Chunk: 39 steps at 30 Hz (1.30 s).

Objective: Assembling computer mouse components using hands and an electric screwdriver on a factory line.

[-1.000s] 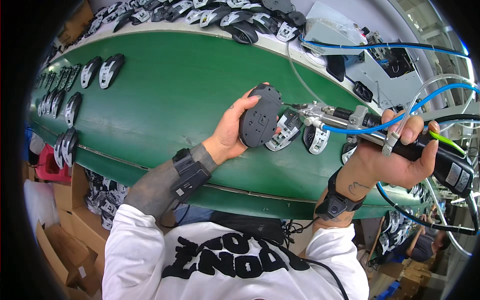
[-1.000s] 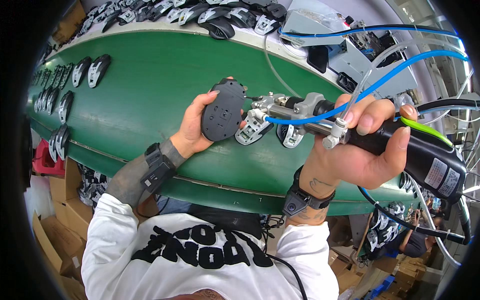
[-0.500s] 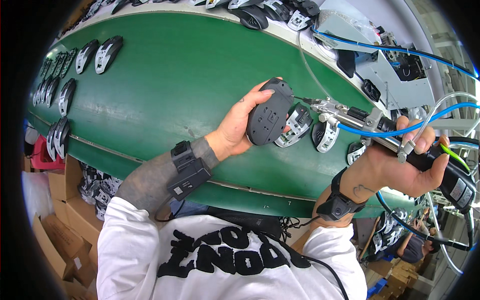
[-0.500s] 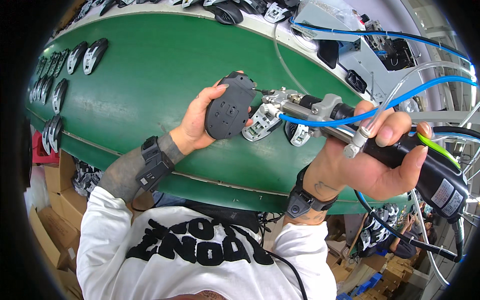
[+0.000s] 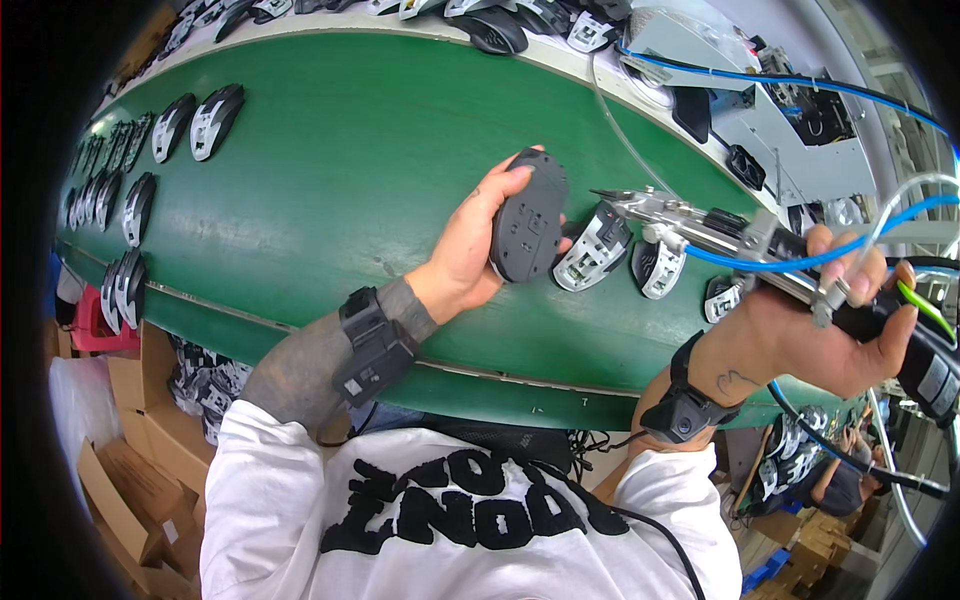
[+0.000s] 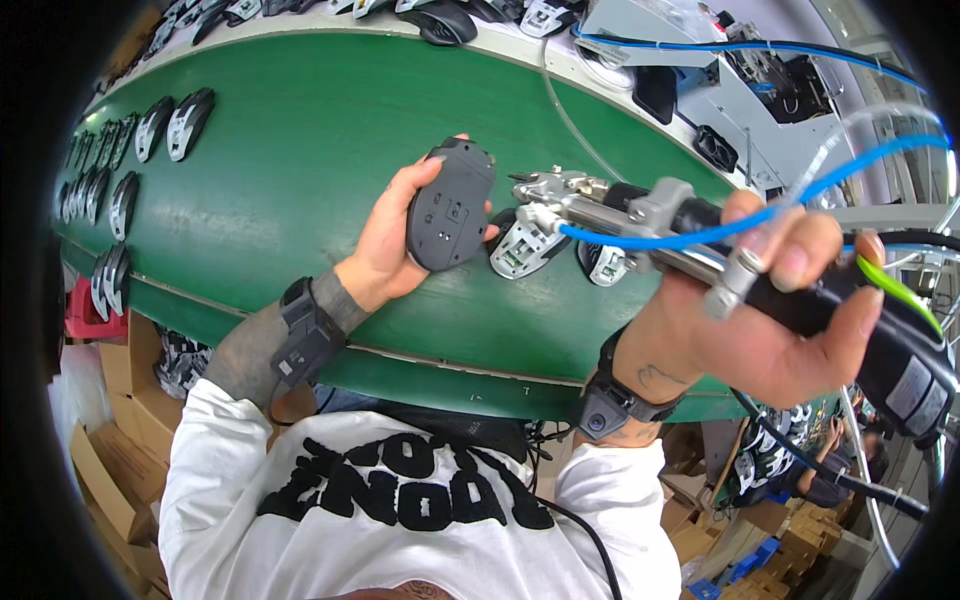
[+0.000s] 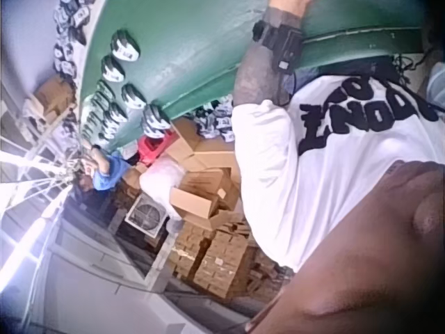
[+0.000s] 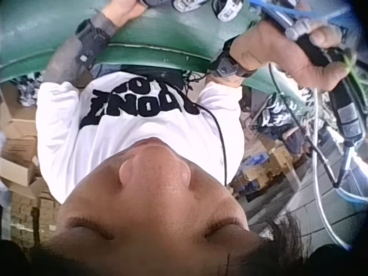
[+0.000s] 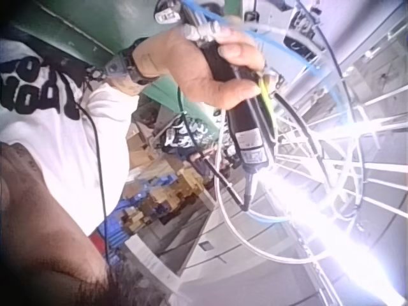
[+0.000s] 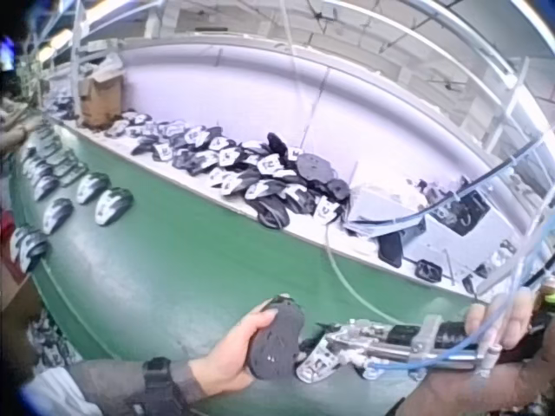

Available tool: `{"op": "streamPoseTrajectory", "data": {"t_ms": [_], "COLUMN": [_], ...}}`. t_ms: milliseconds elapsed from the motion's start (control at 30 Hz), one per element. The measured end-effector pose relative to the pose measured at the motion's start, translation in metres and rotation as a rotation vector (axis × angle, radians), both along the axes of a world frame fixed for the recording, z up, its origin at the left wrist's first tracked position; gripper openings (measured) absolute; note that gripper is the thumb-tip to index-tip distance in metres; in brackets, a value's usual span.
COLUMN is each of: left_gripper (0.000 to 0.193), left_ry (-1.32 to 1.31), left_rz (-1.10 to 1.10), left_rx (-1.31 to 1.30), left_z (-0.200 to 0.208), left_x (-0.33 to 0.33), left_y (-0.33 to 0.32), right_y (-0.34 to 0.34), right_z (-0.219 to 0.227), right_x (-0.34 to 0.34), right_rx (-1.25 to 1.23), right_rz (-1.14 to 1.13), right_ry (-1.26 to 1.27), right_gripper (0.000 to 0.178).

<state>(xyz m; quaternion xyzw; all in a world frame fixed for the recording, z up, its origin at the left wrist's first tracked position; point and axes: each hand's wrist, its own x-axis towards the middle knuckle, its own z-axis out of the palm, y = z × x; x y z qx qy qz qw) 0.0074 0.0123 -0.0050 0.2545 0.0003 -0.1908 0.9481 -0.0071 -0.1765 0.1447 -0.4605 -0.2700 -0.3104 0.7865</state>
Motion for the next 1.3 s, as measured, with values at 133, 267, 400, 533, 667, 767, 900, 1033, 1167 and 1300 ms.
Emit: {"op": "streamPoseTrajectory", "data": {"t_ms": [133, 267, 400, 533, 667, 767, 900, 1033, 1167, 1300], "left_gripper": [0.044, 0.045, 0.047, 0.050, 0.051, 0.047, 0.045, 0.043, 0.045, 0.047], "left_ry": [0.129, 0.103, 0.078, 0.036, 0.011, -0.096, 0.058, 0.058, -0.043, -0.056], "left_rz": [-0.007, -0.077, -0.115, -0.149, -0.170, -0.130, 0.125, 0.214, 0.195, 0.184], "left_rx": [0.020, -0.045, -0.062, -0.054, -0.074, 0.208, 0.305, 0.099, 0.001, -0.051], "left_z": [-0.008, -0.007, -0.002, -0.001, 0.003, 0.006, -0.004, 0.001, 0.004, 0.004], "left_x": [0.004, 0.001, -0.003, -0.004, -0.007, 0.000, 0.016, 0.023, 0.023, 0.020], "left_y": [0.000, 0.001, -0.003, -0.004, -0.003, 0.003, 0.013, 0.023, 0.024, 0.024], "right_y": [-0.005, 0.001, -0.002, -0.001, -0.008, -0.012, 0.001, 0.002, 0.011, 0.012], "right_z": [0.005, -0.001, -0.003, -0.005, -0.006, -0.005, 0.001, 0.006, -0.006, -0.009], "right_x": [-0.006, -0.004, -0.001, 0.001, 0.004, 0.003, -0.007, -0.020, -0.019, -0.017], "right_rx": [0.061, -0.005, -0.003, -0.026, -0.052, -0.084, 0.007, 0.011, -0.002, -0.084], "right_rz": [-0.029, 0.047, 0.110, 0.111, 0.246, 0.280, 0.096, 0.212, 0.415, 0.415], "right_ry": [-0.032, -0.027, -0.001, -0.019, -0.091, -0.090, -0.002, 0.008, -0.028, -0.034], "right_gripper": [0.029, 0.030, 0.030, 0.030, 0.036, 0.036, 0.031, 0.030, 0.040, 0.040]}}
